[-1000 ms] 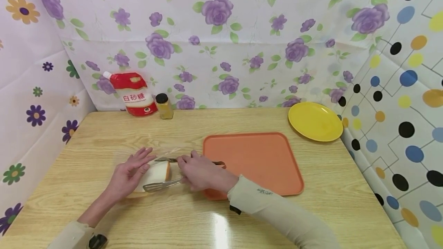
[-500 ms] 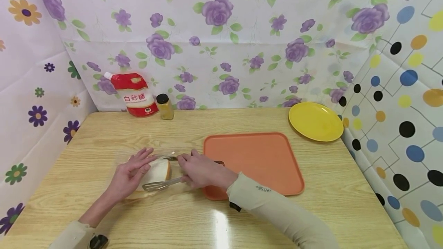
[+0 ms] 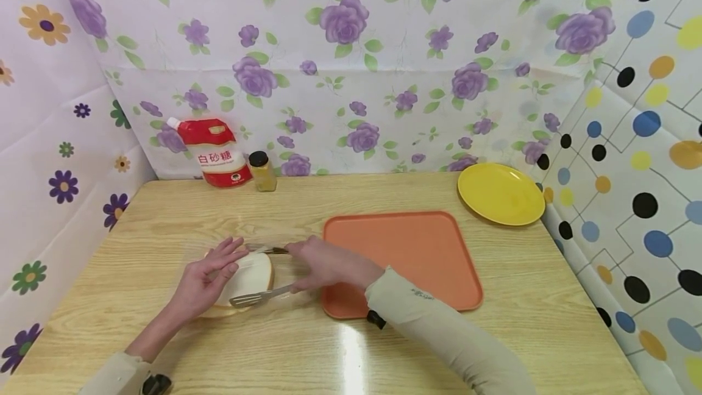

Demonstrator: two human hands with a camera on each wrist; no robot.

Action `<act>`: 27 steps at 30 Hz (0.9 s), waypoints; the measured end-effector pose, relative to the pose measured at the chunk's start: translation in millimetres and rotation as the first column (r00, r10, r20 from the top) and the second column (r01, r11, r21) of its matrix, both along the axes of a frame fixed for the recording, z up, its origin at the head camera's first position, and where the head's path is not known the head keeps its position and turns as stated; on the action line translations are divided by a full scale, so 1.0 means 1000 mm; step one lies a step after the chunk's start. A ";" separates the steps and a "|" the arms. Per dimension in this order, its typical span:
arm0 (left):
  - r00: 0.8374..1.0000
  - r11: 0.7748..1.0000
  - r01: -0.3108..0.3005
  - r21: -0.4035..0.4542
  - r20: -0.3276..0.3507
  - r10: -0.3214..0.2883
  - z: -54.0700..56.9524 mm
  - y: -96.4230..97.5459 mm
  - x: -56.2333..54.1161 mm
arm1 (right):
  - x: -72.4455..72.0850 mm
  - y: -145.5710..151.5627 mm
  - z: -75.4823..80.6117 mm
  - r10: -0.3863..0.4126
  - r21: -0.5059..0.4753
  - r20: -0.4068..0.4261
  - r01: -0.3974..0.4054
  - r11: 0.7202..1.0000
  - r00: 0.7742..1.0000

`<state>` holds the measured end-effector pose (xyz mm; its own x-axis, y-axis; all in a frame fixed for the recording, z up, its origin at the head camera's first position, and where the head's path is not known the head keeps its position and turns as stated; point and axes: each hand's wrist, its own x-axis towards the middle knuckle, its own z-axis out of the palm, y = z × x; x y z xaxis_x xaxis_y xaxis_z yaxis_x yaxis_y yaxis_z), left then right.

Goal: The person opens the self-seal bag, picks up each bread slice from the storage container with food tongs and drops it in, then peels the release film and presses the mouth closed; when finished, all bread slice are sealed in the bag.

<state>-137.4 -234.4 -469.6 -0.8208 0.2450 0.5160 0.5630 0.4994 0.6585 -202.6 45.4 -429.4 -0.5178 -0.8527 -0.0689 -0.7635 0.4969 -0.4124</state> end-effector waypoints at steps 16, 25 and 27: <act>1.000 1.000 -0.005 -0.015 0.011 0.005 -0.001 -0.002 0.000 | 0.006 0.063 0.009 -0.081 -0.128 0.134 0.098 0.987 0.988; 1.000 1.000 0.000 -0.004 0.005 0.000 0.001 -0.001 0.002 | 0.015 0.107 0.006 -0.149 -0.191 0.147 0.176 0.966 0.978; 1.000 1.000 0.000 -0.002 0.006 0.000 0.001 -0.001 0.002 | 0.019 0.118 0.005 -0.176 -0.197 0.141 0.201 0.960 0.974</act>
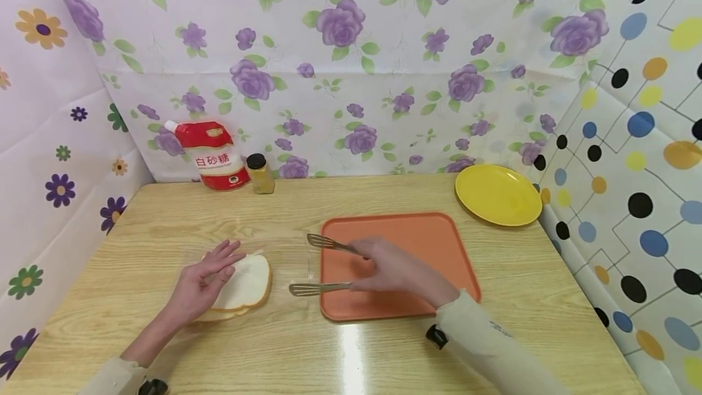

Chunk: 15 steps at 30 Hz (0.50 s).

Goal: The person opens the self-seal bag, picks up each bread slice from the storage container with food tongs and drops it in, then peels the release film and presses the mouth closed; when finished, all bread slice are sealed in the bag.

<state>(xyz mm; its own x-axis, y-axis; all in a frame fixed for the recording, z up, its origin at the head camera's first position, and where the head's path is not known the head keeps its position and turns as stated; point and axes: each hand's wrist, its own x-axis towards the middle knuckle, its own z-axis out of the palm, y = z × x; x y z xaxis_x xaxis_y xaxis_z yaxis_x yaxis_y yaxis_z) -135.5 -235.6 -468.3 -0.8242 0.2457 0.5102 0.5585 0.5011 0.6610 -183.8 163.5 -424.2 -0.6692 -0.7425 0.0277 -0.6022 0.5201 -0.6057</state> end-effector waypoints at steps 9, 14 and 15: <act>1.000 1.000 -0.002 -0.010 -0.006 0.001 -0.001 0.000 0.000 | 0.019 0.054 -0.007 -0.157 -0.086 -0.023 0.155 0.984 0.987; 1.000 1.000 -0.001 -0.013 -0.007 0.001 -0.001 0.000 0.000 | 0.032 0.084 -0.011 -0.252 -0.154 -0.055 0.241 0.958 0.966; 1.000 1.000 0.000 -0.013 -0.007 -0.001 -0.001 0.000 0.000 | 0.034 0.089 -0.012 -0.274 -0.162 -0.059 0.261 0.952 0.960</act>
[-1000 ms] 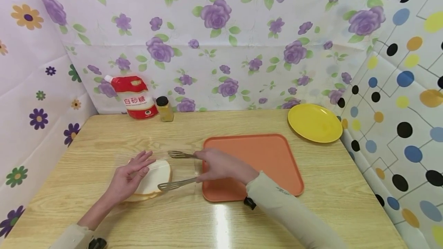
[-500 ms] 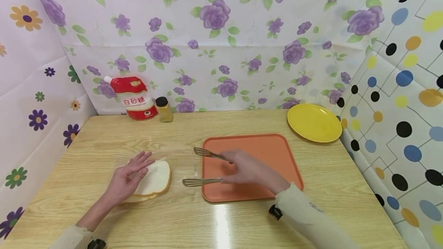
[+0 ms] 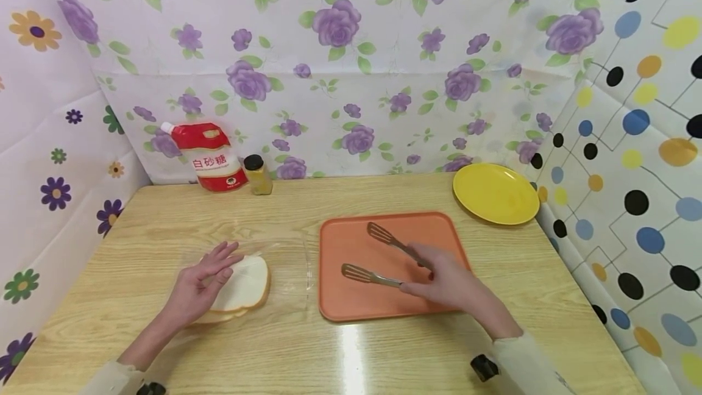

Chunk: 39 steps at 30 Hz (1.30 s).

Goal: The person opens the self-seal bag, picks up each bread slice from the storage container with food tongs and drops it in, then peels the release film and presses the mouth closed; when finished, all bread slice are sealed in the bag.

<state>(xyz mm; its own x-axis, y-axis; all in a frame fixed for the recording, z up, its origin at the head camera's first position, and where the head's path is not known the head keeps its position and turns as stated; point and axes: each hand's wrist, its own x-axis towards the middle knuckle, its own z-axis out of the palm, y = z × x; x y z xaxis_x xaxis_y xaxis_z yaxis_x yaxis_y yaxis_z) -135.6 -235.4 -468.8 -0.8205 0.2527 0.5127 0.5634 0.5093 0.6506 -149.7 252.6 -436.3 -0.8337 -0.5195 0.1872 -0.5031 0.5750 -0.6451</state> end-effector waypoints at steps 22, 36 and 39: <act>1.000 1.000 -0.005 0.015 -0.018 0.005 0.004 0.002 0.002 | 0.053 0.090 -0.012 -0.451 0.092 -0.083 0.457 0.885 0.889; 1.000 1.000 0.001 0.030 -0.029 -0.001 0.003 0.002 0.002 | 0.068 0.126 -0.023 -0.618 0.158 -0.049 0.617 0.771 0.784; 1.000 0.999 0.004 0.033 -0.028 -0.003 0.003 0.001 0.001 | 0.067 0.133 -0.027 -0.642 0.167 -0.064 0.643 0.748 0.764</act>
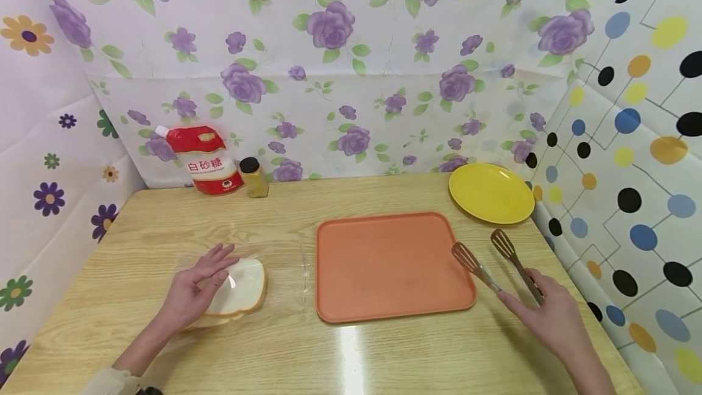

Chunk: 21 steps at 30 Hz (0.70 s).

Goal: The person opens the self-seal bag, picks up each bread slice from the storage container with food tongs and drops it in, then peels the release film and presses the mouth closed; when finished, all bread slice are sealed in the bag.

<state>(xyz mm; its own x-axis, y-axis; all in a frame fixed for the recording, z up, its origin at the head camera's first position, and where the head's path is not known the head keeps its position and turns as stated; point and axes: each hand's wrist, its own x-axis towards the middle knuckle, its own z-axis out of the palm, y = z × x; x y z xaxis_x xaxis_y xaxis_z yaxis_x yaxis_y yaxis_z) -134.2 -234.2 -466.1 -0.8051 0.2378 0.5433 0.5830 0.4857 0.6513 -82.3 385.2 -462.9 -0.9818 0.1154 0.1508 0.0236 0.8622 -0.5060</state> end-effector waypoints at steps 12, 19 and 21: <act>1.000 1.000 0.008 -0.002 0.016 -0.008 0.000 0.001 0.000 | 0.000 0.019 -0.007 -0.079 0.111 0.127 0.065 0.992 0.989; 1.000 1.000 0.005 -0.003 0.014 -0.005 0.001 0.000 0.000 | -0.002 0.024 -0.019 -0.098 0.112 0.072 0.090 0.990 0.993; 1.000 1.000 0.005 -0.001 0.013 -0.005 0.001 0.001 0.000 | -0.002 0.023 -0.022 -0.109 0.108 0.049 0.104 0.989 0.993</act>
